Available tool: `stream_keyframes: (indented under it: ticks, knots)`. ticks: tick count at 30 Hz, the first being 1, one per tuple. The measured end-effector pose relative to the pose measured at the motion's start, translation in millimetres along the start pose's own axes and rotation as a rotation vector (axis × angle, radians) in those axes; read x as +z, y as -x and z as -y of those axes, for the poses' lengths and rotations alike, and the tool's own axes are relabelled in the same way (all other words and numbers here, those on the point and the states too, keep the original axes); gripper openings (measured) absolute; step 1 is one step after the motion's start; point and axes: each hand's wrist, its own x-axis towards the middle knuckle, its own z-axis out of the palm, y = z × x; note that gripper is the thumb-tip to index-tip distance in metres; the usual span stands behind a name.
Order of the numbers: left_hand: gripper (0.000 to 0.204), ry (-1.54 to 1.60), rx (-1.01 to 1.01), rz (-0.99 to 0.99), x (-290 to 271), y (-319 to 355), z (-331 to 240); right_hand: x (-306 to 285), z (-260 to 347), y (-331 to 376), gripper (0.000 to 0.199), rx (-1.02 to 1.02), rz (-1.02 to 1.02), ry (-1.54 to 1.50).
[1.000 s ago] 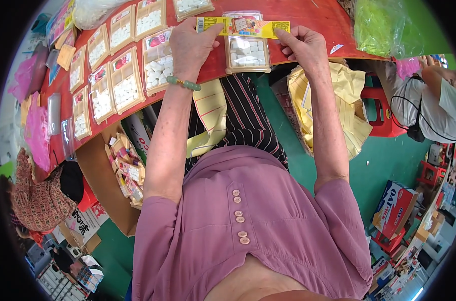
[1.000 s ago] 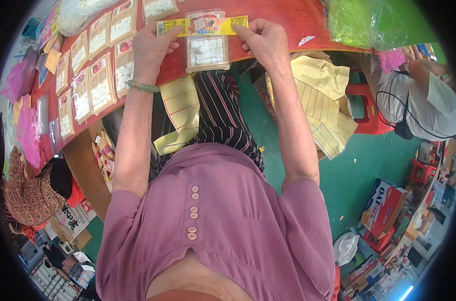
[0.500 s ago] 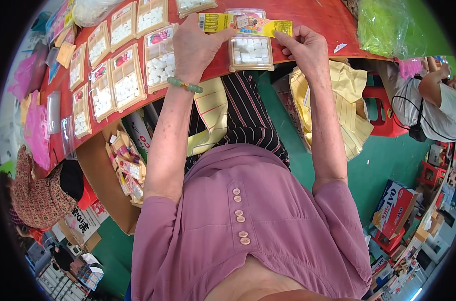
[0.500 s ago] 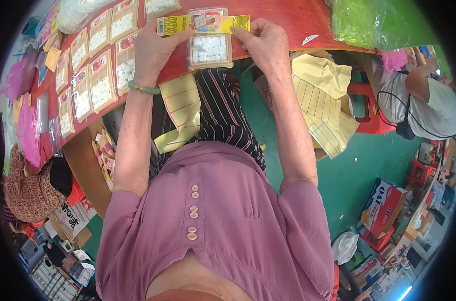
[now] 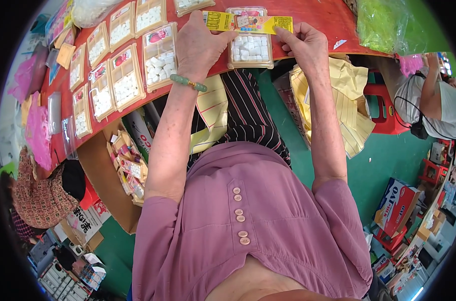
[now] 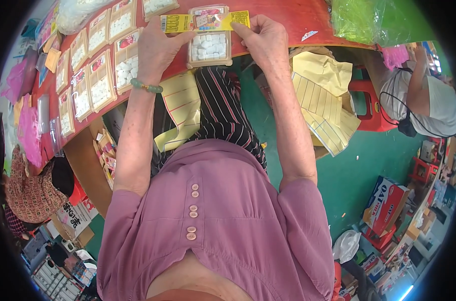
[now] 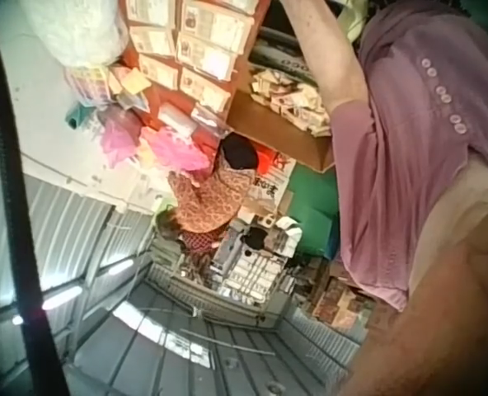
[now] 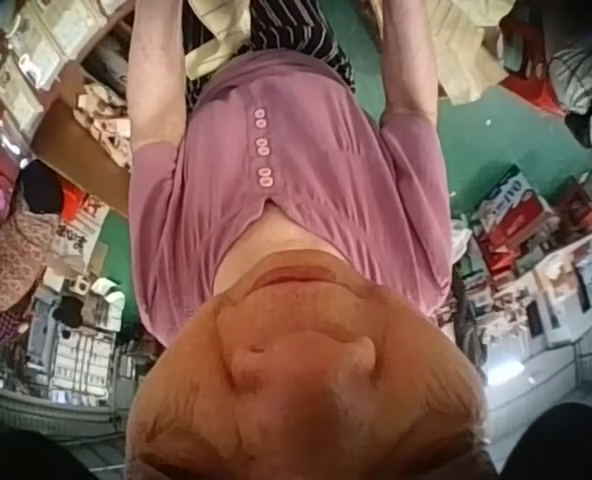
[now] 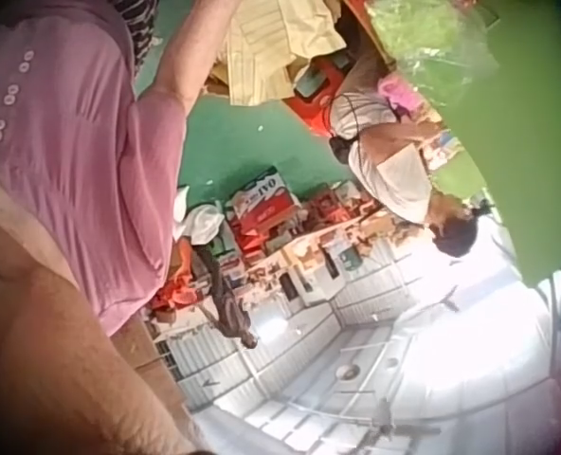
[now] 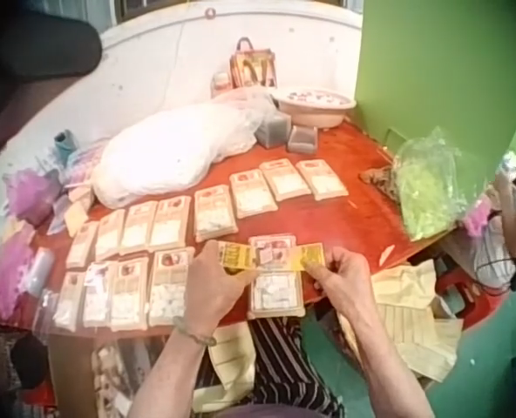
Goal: Apply adhesive labels or sealing strips to small plastic containers of snacks and organize them into rows for further packaging.
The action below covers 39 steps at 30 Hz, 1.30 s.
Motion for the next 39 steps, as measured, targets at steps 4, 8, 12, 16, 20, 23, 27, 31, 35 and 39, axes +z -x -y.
stream_keyframes:
  ticks: [4,8,12,16,20,23,27,31,35,39]
  knots:
    - [0.056,-0.04,-0.029,0.024,1,-2,0,5,-7,5,0.017,-0.135,-0.051,-0.044]
    - [0.056,-0.045,-0.024,0.029,2,-1,1,6,-2,15,0.013,-0.224,-0.052,-0.087]
    - [0.055,-0.032,-0.009,0.009,2,0,1,3,-3,19,0.009,-0.335,0.06,-0.253]
    - [0.054,-0.028,-0.002,0.005,3,1,2,1,-2,23,0.008,-0.423,0.063,-0.219]
    - [0.054,0.006,0.023,-0.035,3,2,3,0,-2,23,0.009,-0.484,0.011,-0.131]
    - [0.055,0.036,0.038,-0.075,3,4,3,1,3,23,0.009,-0.403,0.026,-0.158]
    - [0.055,0.094,0.052,-0.067,3,4,8,0,-2,10,0.01,-0.317,0.031,-0.296]
    - [0.055,0.068,0.039,-0.061,3,4,7,-2,3,9,0.014,-0.266,0.053,-0.397]
    - [0.056,0.085,0.062,-0.059,3,2,9,-3,3,9,0.014,-0.259,0.065,-0.418]
    - [0.057,0.113,0.062,-0.056,2,3,8,-5,6,10,0.014,-0.229,0.057,-0.388]
